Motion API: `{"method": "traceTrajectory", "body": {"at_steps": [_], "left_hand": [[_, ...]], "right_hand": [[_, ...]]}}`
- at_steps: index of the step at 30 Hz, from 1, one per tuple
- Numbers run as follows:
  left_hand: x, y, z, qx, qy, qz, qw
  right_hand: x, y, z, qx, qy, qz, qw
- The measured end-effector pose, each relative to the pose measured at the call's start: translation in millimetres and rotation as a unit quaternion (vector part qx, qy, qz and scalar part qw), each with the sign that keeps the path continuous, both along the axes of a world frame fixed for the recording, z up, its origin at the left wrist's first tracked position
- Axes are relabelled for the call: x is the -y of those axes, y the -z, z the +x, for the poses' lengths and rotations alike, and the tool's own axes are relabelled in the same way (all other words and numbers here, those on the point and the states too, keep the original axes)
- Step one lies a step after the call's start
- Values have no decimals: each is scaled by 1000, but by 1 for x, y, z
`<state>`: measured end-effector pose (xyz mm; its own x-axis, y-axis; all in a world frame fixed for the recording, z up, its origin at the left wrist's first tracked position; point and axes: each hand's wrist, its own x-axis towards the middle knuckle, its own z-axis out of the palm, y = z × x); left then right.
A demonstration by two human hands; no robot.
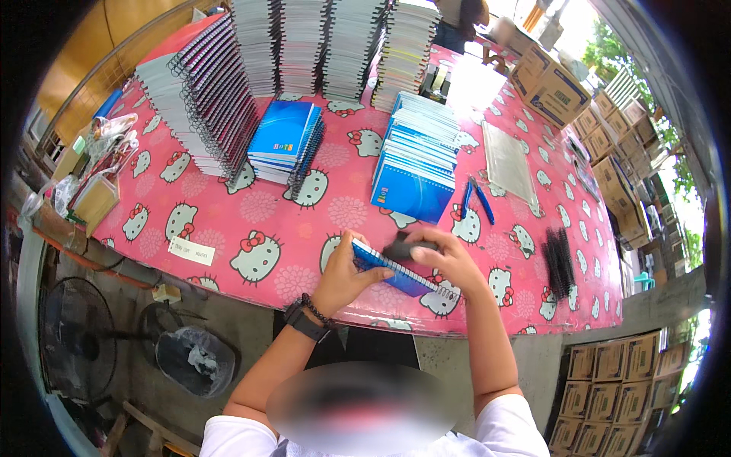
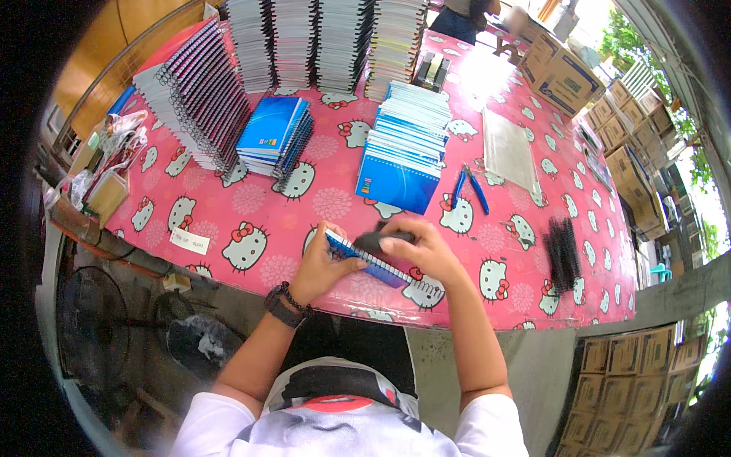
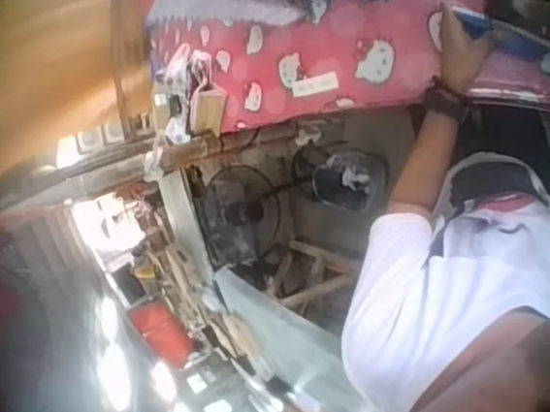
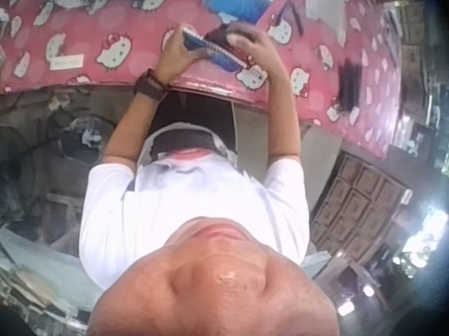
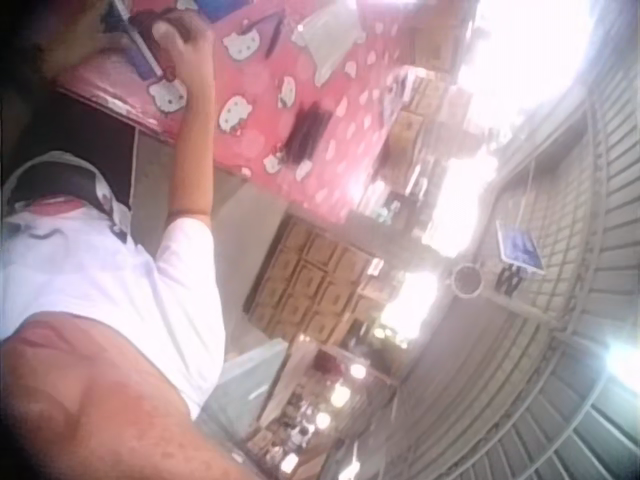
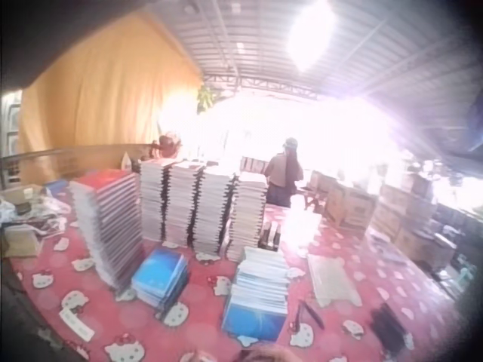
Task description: The person assembles small blue spiral notebooks by manually threading a black plastic coil through the pre-punched holes of a stack of pages and covers, using their fingers and a small black tool to guide the coil through.
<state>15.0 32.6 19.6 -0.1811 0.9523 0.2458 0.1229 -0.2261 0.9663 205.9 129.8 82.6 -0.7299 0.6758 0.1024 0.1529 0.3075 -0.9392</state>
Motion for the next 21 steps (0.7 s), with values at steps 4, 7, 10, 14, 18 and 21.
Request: {"method": "traceTrajectory", "body": {"at_steps": [4, 7, 10, 14, 18, 21], "left_hand": [[1, 1, -3, -57, -17, 34, 998], [3, 0, 1, -37, -2, 11, 999], [1, 8, -1, -27, -7, 1, 1000], [-1, 15, 2, -41, -7, -12, 999], [7, 8, 3, 101, 10, 5, 995], [7, -6, 3, 113, -13, 36, 993]], "right_hand": [[2, -7, -4, -57, -21, -85, 995], [5, -11, -9, 110, 58, 32, 992], [10, -2, 1, -27, 59, -93, 994], [15, 11, 29, -57, 72, -113, 989], [26, 9, 65, -3, 307, 129, 943], [17, 27, 127, 228, 458, 313, 800]]}}
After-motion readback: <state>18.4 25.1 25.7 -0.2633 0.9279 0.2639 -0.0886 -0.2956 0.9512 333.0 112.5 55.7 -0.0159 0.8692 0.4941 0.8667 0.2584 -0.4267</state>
